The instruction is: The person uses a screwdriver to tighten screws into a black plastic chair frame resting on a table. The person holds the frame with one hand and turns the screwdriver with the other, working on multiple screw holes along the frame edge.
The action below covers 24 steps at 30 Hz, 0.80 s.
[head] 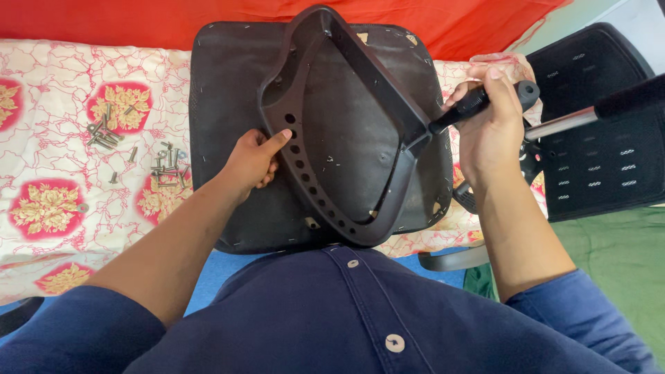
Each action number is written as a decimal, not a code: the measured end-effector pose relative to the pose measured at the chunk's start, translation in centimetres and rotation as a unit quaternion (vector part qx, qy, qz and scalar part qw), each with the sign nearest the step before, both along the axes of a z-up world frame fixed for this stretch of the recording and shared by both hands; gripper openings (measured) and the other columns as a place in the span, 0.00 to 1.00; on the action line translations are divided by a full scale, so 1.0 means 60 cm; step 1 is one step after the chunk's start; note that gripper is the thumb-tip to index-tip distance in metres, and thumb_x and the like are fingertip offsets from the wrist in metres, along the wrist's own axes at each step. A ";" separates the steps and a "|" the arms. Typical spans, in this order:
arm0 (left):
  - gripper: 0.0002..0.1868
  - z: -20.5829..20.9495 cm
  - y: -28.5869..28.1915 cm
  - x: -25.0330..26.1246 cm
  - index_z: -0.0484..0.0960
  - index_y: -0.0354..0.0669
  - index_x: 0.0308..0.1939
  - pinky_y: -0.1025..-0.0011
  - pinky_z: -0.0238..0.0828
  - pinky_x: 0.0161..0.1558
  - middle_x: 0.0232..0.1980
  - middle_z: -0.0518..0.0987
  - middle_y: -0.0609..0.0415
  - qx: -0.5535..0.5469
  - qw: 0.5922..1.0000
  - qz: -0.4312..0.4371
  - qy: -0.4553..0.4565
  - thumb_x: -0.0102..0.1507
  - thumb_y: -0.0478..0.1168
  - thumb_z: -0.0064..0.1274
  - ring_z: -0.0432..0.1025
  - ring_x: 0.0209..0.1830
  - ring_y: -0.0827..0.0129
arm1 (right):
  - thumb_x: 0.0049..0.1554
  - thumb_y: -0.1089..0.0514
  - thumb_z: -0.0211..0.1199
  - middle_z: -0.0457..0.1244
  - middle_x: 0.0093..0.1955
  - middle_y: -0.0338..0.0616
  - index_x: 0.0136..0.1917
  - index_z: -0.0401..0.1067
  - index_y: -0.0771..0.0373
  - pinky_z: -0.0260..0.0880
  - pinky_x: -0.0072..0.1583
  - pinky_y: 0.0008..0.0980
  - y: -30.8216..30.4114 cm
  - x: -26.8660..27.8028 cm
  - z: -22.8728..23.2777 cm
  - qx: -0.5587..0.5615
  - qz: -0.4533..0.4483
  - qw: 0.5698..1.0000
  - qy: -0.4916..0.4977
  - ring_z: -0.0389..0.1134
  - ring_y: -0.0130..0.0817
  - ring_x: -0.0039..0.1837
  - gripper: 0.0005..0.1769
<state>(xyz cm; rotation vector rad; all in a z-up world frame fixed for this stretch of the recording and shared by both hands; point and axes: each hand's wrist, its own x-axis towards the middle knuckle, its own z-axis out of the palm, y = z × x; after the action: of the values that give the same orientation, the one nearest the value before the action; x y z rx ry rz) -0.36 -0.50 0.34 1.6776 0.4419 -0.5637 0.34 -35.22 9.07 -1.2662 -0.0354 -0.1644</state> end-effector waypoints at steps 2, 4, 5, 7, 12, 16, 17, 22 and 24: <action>0.26 0.000 -0.001 -0.001 0.67 0.42 0.38 0.75 0.54 0.14 0.20 0.66 0.58 0.003 1.000 0.002 -0.005 0.64 0.60 0.55 0.60 0.13 0.76 | 0.69 0.48 0.53 0.63 0.45 0.46 0.49 0.67 0.58 0.67 0.61 0.43 0.004 -0.002 -0.001 0.004 -0.003 1.000 0.008 0.65 0.39 0.52 0.13; 0.26 -0.001 -0.001 -0.002 0.67 0.41 0.39 0.75 0.55 0.14 0.20 0.67 0.58 0.005 1.000 0.004 -0.010 0.63 0.60 0.55 0.60 0.13 0.76 | 0.70 0.47 0.52 0.64 0.46 0.45 0.47 0.66 0.59 0.67 0.62 0.42 0.003 -0.002 -0.001 0.001 0.003 1.000 0.003 0.66 0.39 0.53 0.15; 0.26 -0.002 -0.001 -0.003 0.67 0.41 0.39 0.75 0.55 0.14 0.20 0.67 0.58 0.005 1.000 0.006 -0.011 0.63 0.60 0.56 0.60 0.13 0.76 | 0.70 0.46 0.51 0.65 0.47 0.44 0.46 0.65 0.59 0.68 0.62 0.42 0.002 -0.002 -0.003 -0.004 0.011 1.000 -0.007 0.66 0.37 0.54 0.17; 0.27 -0.004 -0.003 -0.003 0.67 0.41 0.39 0.75 0.54 0.14 0.20 0.67 0.58 0.004 1.000 0.009 -0.014 0.63 0.61 0.56 0.59 0.13 0.76 | 0.71 0.45 0.50 0.63 0.47 0.44 0.46 0.64 0.61 0.68 0.63 0.43 -0.002 0.000 -0.008 0.002 0.019 1.000 -0.013 0.65 0.37 0.54 0.19; 0.26 -0.009 -0.002 -0.001 0.67 0.42 0.39 0.74 0.54 0.14 0.20 0.67 0.57 0.005 1.000 0.014 -0.009 0.63 0.60 0.57 0.59 0.13 0.75 | 0.71 0.45 0.51 0.57 0.40 0.43 0.50 0.60 0.56 0.65 0.60 0.43 -0.012 0.002 -0.015 0.068 0.016 0.997 0.012 0.61 0.38 0.49 0.14; 0.26 -0.010 -0.003 -0.002 0.67 0.41 0.38 0.74 0.53 0.14 0.20 0.67 0.57 -0.002 1.000 0.017 -0.015 0.63 0.60 0.57 0.59 0.12 0.75 | 0.69 0.47 0.54 0.60 0.41 0.43 0.49 0.60 0.55 0.67 0.58 0.44 -0.010 -0.001 -0.014 0.055 -0.016 0.998 0.022 0.63 0.37 0.50 0.12; 0.26 -0.010 -0.002 -0.002 0.67 0.41 0.38 0.74 0.53 0.14 0.20 0.67 0.57 -0.006 1.000 0.018 -0.013 0.63 0.59 0.57 0.59 0.12 0.75 | 0.69 0.48 0.54 0.60 0.43 0.42 0.50 0.61 0.55 0.67 0.59 0.44 -0.008 -0.004 -0.014 0.038 -0.018 0.999 0.022 0.63 0.35 0.51 0.11; 0.26 -0.013 -0.001 -0.001 0.66 0.42 0.38 0.74 0.53 0.14 0.20 0.66 0.58 -0.013 1.000 0.017 -0.010 0.63 0.59 0.57 0.58 0.12 0.75 | 0.70 0.47 0.55 0.62 0.48 0.41 0.52 0.66 0.60 0.68 0.60 0.43 -0.004 -0.006 -0.007 0.001 -0.019 1.000 0.002 0.65 0.35 0.54 0.14; 0.25 -0.013 -0.002 -0.001 0.67 0.41 0.38 0.74 0.52 0.14 0.20 0.66 0.57 -0.018 1.000 0.016 -0.015 0.63 0.59 0.57 0.58 0.12 0.75 | 0.70 0.46 0.56 0.62 0.47 0.42 0.52 0.67 0.62 0.68 0.59 0.43 0.003 -0.005 -0.002 0.000 -0.013 1.000 -0.003 0.64 0.35 0.52 0.16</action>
<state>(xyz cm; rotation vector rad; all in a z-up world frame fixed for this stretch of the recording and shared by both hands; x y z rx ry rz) -0.41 -0.61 -0.44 1.6394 0.4348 -0.5200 0.03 -35.04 8.97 -1.2659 -0.0246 -0.1902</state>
